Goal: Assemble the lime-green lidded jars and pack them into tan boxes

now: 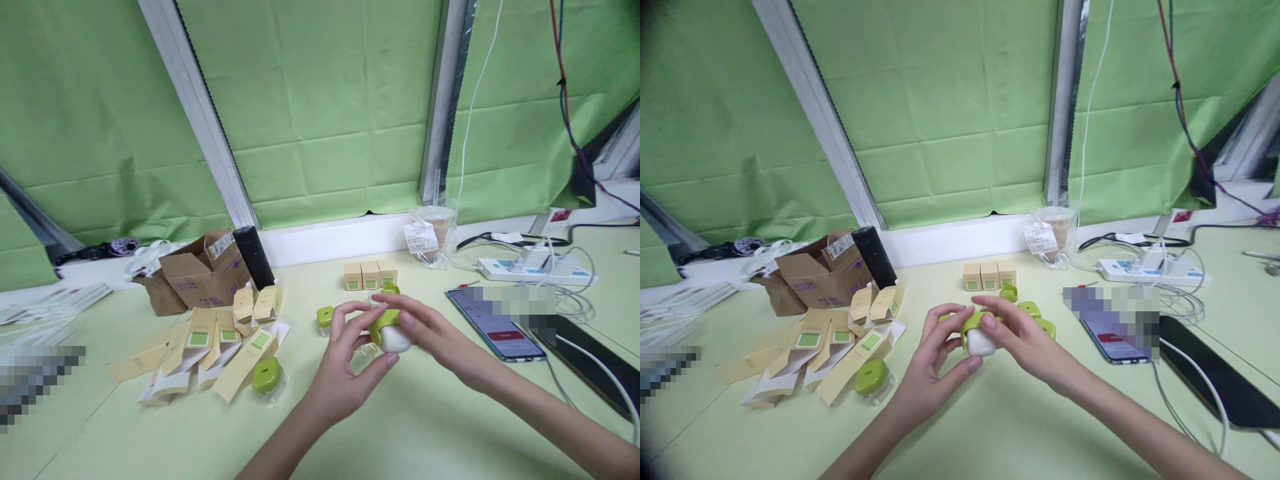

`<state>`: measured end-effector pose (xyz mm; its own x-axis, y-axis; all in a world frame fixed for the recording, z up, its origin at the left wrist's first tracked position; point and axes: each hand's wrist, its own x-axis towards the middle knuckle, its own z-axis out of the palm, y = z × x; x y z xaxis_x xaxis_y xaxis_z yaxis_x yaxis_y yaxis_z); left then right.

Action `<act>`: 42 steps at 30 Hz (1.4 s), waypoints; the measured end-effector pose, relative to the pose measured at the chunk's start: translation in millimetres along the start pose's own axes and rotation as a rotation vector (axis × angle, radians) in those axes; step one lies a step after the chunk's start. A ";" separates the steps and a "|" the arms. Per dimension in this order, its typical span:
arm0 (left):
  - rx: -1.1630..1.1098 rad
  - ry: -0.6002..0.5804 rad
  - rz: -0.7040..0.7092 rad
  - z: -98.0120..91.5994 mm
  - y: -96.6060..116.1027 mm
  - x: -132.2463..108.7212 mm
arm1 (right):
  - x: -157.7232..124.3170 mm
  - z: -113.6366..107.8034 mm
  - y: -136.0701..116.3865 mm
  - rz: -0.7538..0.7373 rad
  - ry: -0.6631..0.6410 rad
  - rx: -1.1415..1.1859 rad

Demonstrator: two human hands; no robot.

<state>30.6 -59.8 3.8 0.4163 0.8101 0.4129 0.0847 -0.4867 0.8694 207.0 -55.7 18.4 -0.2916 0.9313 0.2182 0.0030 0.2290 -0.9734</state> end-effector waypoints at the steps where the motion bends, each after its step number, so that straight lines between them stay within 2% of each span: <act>1: 0.036 0.008 -0.012 0.2 -3.8 1.4 | 4.1 -1.9 3.1 0.063 -0.042 0.037; 3: 0.109 0.084 -0.057 -0.1 -12.3 4.5 | 10.8 -6.0 9.5 0.129 -0.075 0.101; 6: 0.276 0.202 -0.165 -3.6 -25.6 7.8 | 15.5 -11.8 14.7 0.138 -0.035 0.165; 8: 0.336 0.123 -0.278 -6.1 -35.2 7.4 | 16.4 -14.8 14.5 0.130 0.009 0.212; 10: 0.308 -0.008 -0.391 -5.9 -45.9 4.6 | 16.9 -16.5 14.0 0.131 0.059 0.277; 11: 0.283 -0.038 -0.432 -4.3 -51.6 2.7 | 17.3 -16.9 14.4 0.143 0.077 0.315; 14: 0.238 -0.011 -0.481 4.2 -67.9 -2.2 | 19.2 -16.7 18.6 0.201 0.102 0.423; 18: 0.121 -0.005 -0.473 10.7 -79.6 -0.7 | 21.9 -15.7 23.7 0.251 0.116 0.470; 22: 0.008 0.024 -0.506 6.7 -72.2 6.1 | 23.3 -17.3 23.2 0.238 0.107 0.478; 24: -0.128 0.027 -0.536 3.9 -62.3 9.2 | 23.6 -19.5 22.7 0.214 0.108 0.460; 28: -0.764 -0.016 -0.632 1.9 -43.0 13.3 | 22.8 -23.1 21.7 0.123 0.129 0.284; 30: -0.963 -0.050 -0.697 3.5 -37.9 14.3 | 21.4 -23.0 20.5 0.082 0.109 0.182; 35: -1.047 -0.096 -0.748 10.1 -34.0 13.3 | 16.6 -18.2 15.6 0.061 -0.040 0.088; 42: -1.072 -0.075 -0.670 13.8 -31.4 12.7 | 13.6 -8.9 17.0 -0.006 -0.001 -0.022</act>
<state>45.8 -38.8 -22.0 0.6291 0.7567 -0.1778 -0.4608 0.5473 0.6987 211.7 -36.6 5.4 -0.2923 0.9297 0.2241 0.0220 0.2408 -0.9703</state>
